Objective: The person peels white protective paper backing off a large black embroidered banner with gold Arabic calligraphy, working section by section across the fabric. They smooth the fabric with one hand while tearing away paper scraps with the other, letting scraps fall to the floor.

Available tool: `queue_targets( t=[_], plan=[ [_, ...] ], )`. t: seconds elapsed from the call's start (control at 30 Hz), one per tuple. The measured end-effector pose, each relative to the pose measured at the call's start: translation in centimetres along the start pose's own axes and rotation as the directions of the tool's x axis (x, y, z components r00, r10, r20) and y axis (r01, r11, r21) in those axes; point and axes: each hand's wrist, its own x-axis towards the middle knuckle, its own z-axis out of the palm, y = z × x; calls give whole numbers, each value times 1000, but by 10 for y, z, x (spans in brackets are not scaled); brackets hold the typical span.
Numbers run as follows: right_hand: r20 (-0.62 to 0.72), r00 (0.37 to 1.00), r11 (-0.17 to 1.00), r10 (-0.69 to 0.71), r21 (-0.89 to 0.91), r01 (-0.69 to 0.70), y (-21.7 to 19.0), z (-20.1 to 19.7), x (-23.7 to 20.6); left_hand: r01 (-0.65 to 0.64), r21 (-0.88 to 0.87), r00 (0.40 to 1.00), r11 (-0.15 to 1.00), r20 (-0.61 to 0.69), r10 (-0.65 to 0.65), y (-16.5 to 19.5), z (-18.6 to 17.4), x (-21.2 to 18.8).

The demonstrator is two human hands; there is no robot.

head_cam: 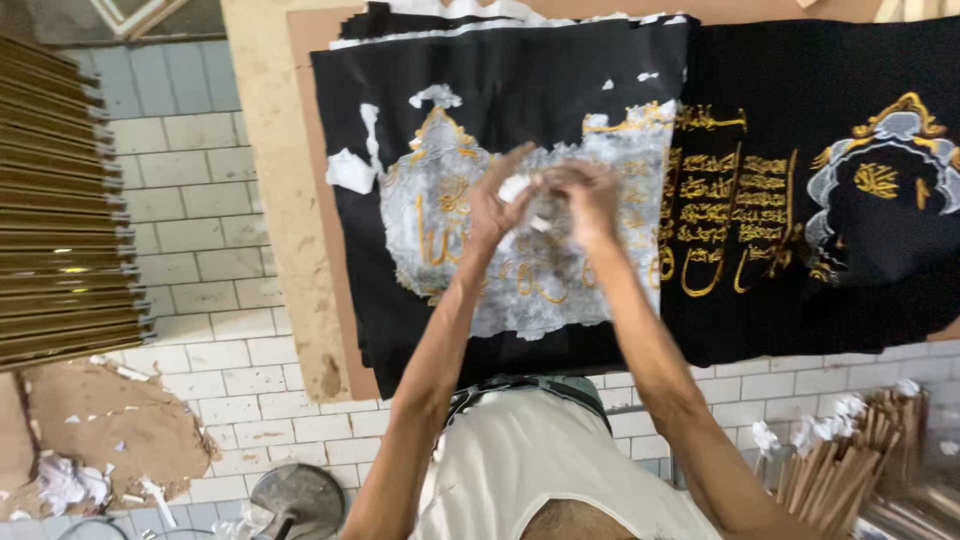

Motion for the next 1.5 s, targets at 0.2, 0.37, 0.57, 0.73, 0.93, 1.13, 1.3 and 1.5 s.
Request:
queue_targets(
  t=[0.2, 0.37, 0.57, 0.73, 0.93, 1.13, 1.3, 1.5],
  plan=[
    [348, 930, 983, 114, -176, -54, -8, 77, 9, 131, 216, 940, 968, -338, -51, -20, -69, -8],
    [590, 707, 514, -390, -498, 699, -59, 148, 73, 270, 696, 944, 666, -329, -40, -31, -117, 53],
    [816, 532, 95, -224, -525, 846, -77, 199, 101, 247, 723, 967, 645, -144, -209, -24, -129, 93],
    [762, 556, 244, -332, -499, 831, -71, 189, 109, 266, 765, 948, 587, -96, -305, -25, -132, 95],
    [672, 556, 51, -489, -614, 787, -83, 133, 119, 230, 749, 972, 621, -153, -176, -34, -128, 87],
    [611, 709, 442, -352, -560, 701, -84, 113, 99, 121, 792, 966, 598, -233, 113, -37, -134, 25],
    [769, 619, 520, -158, -468, 714, -68, 199, 85, 357, 698, 880, 622, -474, 26, -39, -157, 6],
    [899, 380, 231, -218, -331, 915, -60, 282, 86, 575, 582, 816, 575, -364, -449, -38, -178, 27]
  ],
)
